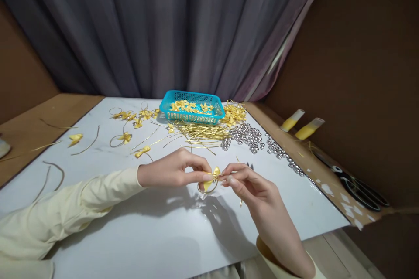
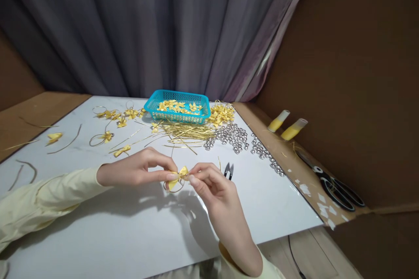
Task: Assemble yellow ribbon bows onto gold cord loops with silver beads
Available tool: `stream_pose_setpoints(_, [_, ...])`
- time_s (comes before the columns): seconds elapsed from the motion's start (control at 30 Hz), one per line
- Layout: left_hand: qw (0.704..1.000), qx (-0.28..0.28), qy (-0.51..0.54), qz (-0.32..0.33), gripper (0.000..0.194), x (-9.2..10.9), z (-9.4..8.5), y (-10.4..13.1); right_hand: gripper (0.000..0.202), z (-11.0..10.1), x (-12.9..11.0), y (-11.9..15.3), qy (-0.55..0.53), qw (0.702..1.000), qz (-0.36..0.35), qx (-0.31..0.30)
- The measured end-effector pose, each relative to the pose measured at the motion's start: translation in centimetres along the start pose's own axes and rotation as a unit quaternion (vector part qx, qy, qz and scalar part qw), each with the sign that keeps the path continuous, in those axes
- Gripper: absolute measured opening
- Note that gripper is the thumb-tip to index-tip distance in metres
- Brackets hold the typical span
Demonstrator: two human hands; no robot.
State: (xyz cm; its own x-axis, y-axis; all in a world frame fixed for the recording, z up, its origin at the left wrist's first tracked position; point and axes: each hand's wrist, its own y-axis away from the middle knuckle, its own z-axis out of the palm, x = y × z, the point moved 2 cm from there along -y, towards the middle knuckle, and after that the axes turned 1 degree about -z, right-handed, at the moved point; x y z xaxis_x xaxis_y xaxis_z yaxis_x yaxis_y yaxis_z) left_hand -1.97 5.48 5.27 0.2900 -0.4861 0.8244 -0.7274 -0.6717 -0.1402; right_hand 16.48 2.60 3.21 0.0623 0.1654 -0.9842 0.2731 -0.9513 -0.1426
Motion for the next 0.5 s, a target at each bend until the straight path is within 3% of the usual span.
stream_pose_setpoints(0.23, [0.999, 0.014, -0.051, 0.002, 0.018, -0.14, 0.18, -0.05, 0.018, -0.01, 0.63, -0.47, -0.184, 0.977, 0.108, -0.018])
stream_pose_setpoints(0.5, [0.998, 0.008, -0.068, -0.008, 0.017, -0.05, 0.16, -0.07, 0.013, -0.60, 0.71, -0.04, -0.161, 0.971, 0.129, -0.120])
